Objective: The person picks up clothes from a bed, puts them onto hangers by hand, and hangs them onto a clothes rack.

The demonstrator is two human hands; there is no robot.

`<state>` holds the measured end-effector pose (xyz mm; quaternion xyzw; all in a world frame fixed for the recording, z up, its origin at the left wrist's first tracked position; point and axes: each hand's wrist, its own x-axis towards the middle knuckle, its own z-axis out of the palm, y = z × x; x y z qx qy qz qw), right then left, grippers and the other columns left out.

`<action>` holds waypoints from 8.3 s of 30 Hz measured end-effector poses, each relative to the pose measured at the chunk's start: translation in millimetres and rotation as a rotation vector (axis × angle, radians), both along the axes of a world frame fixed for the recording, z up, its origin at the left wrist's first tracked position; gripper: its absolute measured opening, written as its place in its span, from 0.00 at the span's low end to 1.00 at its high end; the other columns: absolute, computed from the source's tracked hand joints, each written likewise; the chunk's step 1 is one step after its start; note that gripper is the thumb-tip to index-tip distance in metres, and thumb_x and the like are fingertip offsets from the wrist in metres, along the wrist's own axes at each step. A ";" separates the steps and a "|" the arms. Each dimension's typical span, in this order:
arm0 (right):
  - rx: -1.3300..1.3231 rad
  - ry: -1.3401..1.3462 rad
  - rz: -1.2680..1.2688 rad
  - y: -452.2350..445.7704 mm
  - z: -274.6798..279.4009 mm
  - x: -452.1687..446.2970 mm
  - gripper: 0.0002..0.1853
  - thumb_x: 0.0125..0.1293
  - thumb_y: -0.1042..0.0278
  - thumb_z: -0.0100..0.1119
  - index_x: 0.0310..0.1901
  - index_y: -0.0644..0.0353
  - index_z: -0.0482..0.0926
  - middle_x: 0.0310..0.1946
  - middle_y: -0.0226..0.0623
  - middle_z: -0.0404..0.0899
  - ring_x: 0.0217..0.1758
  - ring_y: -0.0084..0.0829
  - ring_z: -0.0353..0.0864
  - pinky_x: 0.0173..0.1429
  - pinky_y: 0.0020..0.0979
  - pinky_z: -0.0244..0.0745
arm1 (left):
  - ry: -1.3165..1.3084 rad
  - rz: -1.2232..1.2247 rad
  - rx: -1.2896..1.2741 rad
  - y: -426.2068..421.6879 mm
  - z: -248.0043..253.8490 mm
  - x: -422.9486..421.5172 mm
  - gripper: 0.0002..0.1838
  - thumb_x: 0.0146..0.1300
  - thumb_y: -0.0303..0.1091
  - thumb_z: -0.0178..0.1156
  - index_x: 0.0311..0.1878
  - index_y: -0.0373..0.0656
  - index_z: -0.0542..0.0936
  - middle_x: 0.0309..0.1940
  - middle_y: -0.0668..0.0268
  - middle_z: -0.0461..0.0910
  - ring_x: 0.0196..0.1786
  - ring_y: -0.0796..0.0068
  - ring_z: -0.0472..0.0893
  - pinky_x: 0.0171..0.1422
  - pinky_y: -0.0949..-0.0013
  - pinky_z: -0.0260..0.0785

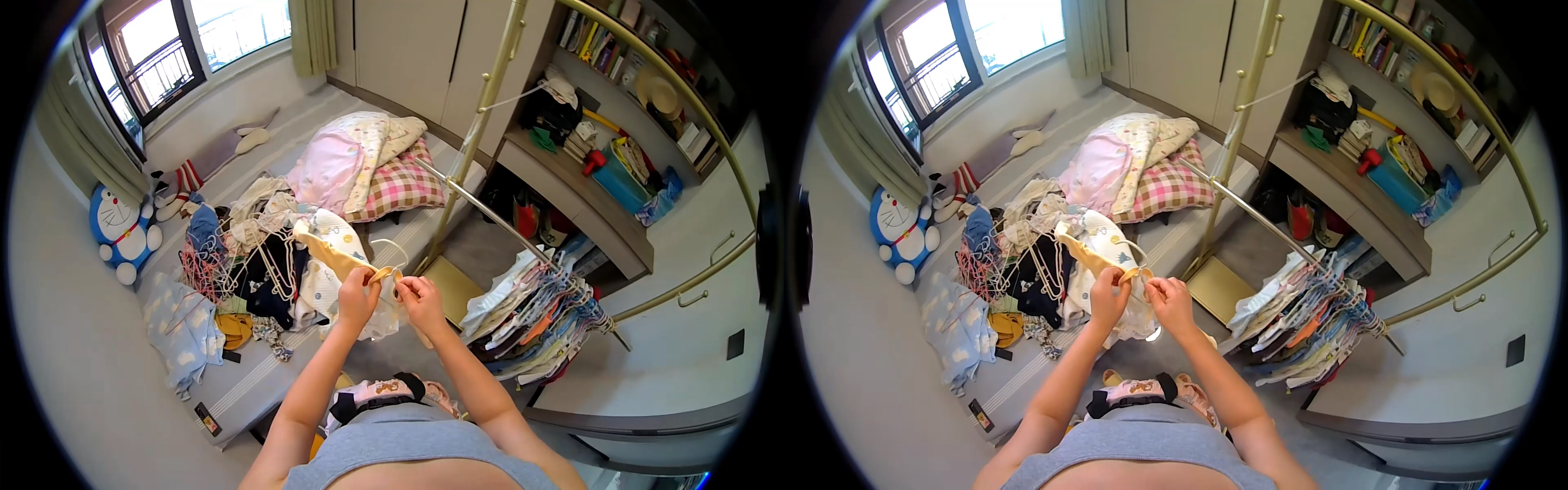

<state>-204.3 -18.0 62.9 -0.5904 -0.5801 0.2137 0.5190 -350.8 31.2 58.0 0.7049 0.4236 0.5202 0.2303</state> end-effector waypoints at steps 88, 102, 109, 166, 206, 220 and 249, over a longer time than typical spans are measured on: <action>-0.932 -0.470 -0.659 9.9 -210.9 383.4 0.20 0.54 0.52 0.52 0.27 0.63 0.82 0.27 0.50 0.79 0.33 0.49 0.80 0.39 0.46 0.74 | 0.548 -0.423 -0.616 36.7 -82.8 298.8 0.15 0.62 0.45 0.51 0.40 0.46 0.81 0.39 0.59 0.79 0.43 0.58 0.78 0.47 0.59 0.71; -0.819 0.105 0.311 139.2 -202.1 131.4 0.18 0.63 0.58 0.55 0.21 0.62 0.76 0.13 0.28 0.72 0.14 0.18 0.69 0.19 0.22 0.63 | 0.095 0.267 -0.754 18.1 -162.9 75.9 0.11 0.60 0.39 0.54 0.39 0.44 0.80 0.35 0.60 0.79 0.38 0.61 0.79 0.42 0.62 0.70; -0.995 0.219 0.468 191.1 -245.5 -41.2 0.14 0.60 0.61 0.55 0.36 0.65 0.80 0.28 0.34 0.81 0.26 0.21 0.77 0.27 0.22 0.70 | 0.013 0.508 -0.757 5.5 -178.3 -65.7 0.09 0.60 0.34 0.54 0.38 0.42 0.80 0.34 0.58 0.79 0.35 0.61 0.79 0.41 0.64 0.71; -0.625 0.745 0.662 184.2 -92.3 -253.8 0.14 0.62 0.70 0.55 0.48 0.64 0.75 0.38 0.30 0.78 0.40 0.21 0.74 0.45 0.23 0.68 | 0.123 1.079 -0.924 -27.7 -173.7 -240.7 0.18 0.50 0.30 0.60 0.48 0.48 0.74 0.49 0.52 0.73 0.47 0.55 0.76 0.47 0.59 0.69; -1.161 0.351 0.137 329.1 -409.6 -300.2 0.27 0.55 0.74 0.57 0.59 0.63 0.66 0.50 0.38 0.75 0.35 0.27 0.75 0.31 0.25 0.67 | -0.848 0.849 -0.939 97.0 -164.8 -446.9 0.12 0.65 0.36 0.55 0.41 0.38 0.81 0.32 0.70 0.80 0.32 0.84 0.76 0.37 0.77 0.68; -0.628 -0.424 0.047 337.4 -301.5 -281.0 0.14 0.56 0.57 0.56 0.29 0.61 0.80 0.21 0.42 0.79 0.26 0.43 0.79 0.32 0.38 0.71 | -0.806 0.830 -0.932 99.3 -178.4 -439.2 0.12 0.66 0.35 0.53 0.43 0.37 0.78 0.33 0.66 0.81 0.33 0.78 0.80 0.37 0.73 0.74; -0.228 0.129 0.702 185.4 -106.6 -344.0 0.23 0.56 0.68 0.62 0.54 0.57 0.69 0.14 0.30 0.68 0.16 0.21 0.65 0.22 0.26 0.60 | -0.130 0.442 -0.684 62.6 -85.0 -527.0 0.12 0.58 0.33 0.59 0.42 0.36 0.81 0.33 0.68 0.81 0.34 0.81 0.76 0.39 0.75 0.67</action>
